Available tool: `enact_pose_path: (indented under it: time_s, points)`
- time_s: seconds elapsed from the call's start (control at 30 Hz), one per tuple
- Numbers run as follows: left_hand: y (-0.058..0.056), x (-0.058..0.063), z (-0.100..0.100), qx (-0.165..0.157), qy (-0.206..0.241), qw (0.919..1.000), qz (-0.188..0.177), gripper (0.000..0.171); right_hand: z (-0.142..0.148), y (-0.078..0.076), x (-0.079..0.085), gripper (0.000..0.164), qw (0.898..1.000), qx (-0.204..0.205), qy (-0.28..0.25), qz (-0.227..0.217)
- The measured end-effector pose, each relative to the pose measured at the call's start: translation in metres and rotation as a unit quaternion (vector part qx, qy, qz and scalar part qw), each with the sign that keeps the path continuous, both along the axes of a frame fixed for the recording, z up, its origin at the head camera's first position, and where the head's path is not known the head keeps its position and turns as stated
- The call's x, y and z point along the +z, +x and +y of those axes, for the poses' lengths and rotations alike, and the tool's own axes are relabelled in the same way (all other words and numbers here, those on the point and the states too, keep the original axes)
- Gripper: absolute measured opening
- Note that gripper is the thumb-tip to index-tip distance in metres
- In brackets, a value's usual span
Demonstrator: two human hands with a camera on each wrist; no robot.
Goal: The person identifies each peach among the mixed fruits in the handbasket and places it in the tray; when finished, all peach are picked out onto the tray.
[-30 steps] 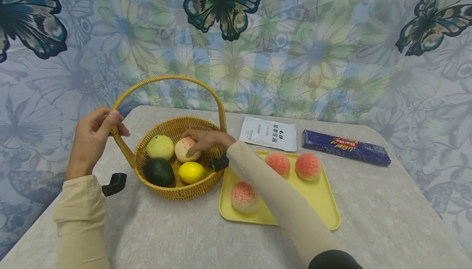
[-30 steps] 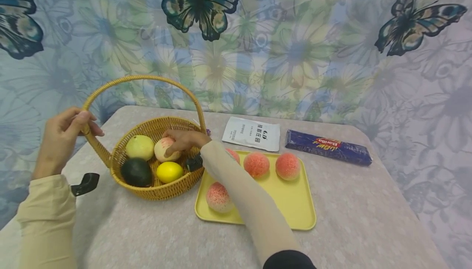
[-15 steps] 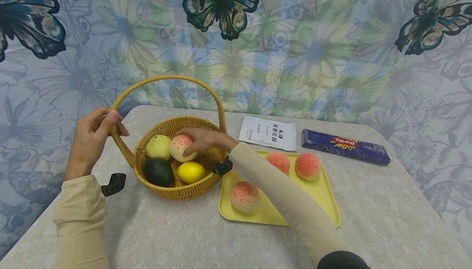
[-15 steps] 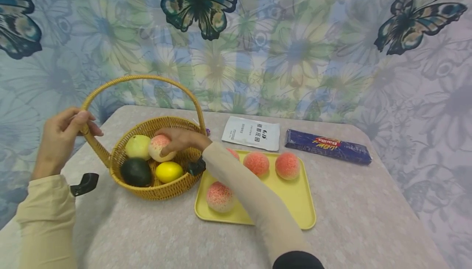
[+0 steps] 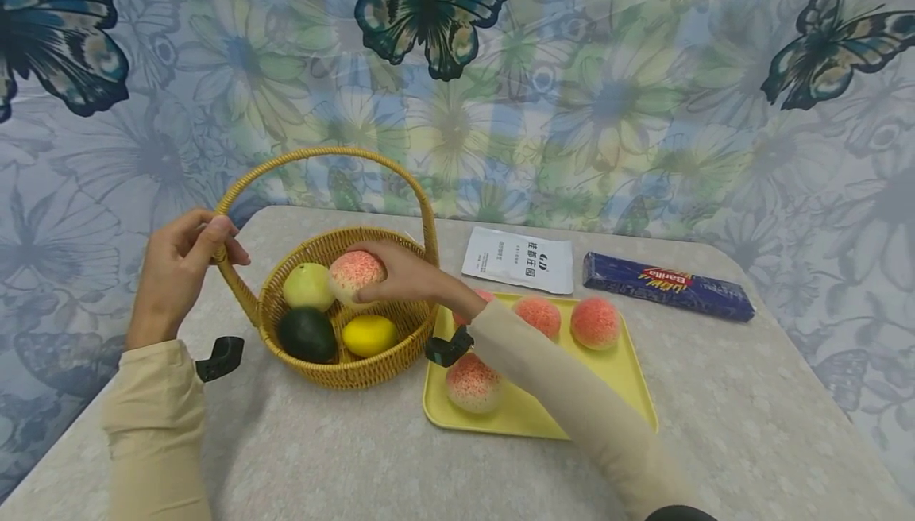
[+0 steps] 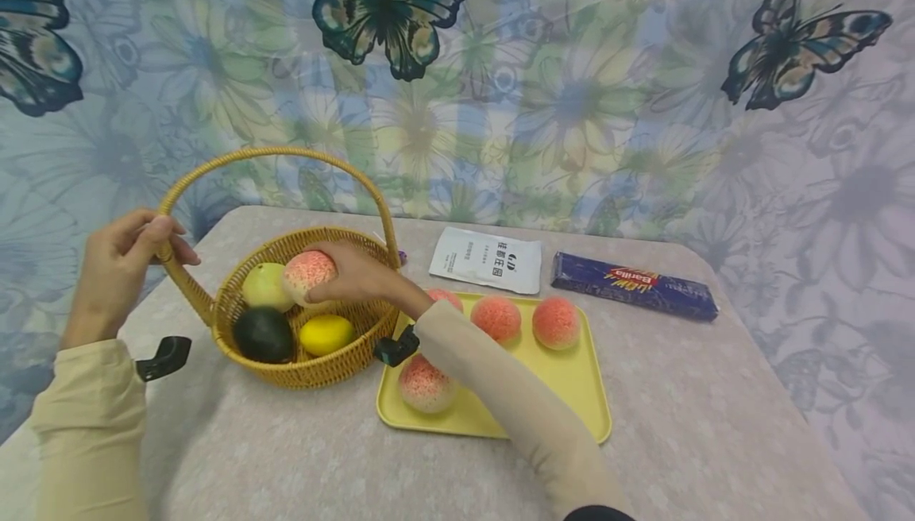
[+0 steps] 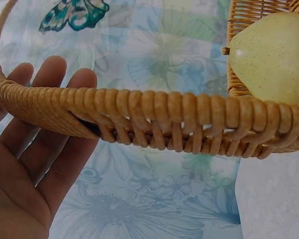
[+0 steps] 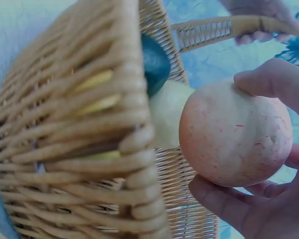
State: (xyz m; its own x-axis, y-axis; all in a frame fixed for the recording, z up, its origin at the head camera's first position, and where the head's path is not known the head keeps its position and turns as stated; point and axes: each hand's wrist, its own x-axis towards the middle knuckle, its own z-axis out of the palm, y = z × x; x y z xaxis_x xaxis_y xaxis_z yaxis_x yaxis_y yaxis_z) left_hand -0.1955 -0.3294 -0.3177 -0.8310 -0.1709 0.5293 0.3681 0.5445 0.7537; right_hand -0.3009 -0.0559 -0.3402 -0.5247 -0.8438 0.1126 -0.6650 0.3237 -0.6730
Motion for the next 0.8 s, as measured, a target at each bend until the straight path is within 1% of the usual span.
enact_pose_path:
  time_s: [0.13, 0.27, 0.43, 0.57, 0.67, 0.8]
  points:
    - [0.0, 0.0, 0.0, -0.002, 0.001, 1.0, 0.001, 0.022, 0.009, 0.007, 0.002, 0.073, 0.999, -0.013, -0.033, -0.012]
    - [0.0, 0.0, 0.0, -0.004, 0.0, 1.0, 0.003, 0.022, 0.017, 0.014, 0.003, 0.073, 0.996, -0.02, -0.078, -0.044]
    - [0.0, -0.001, 0.001, -0.004, -0.001, 1.0, 0.004, 0.022, 0.027, 0.021, 0.004, 0.069, 0.99, -0.038, -0.114, -0.077]
    - [0.0, -0.001, 0.001, -0.004, -0.001, 1.0, 0.004, 0.022, 0.036, 0.027, 0.005, 0.066, 0.983, -0.046, -0.148, -0.103]
    - [0.0, -0.002, 0.001, -0.006, -0.003, 1.0, 0.002, 0.023, 0.042, 0.032, 0.007, 0.065, 0.978, -0.049, -0.175, -0.103]
    - [0.0, -0.001, 0.001, -0.004, -0.005, 1.0, 0.002, 0.023, 0.048, 0.039, 0.013, 0.065, 0.972, -0.051, -0.211, -0.093]
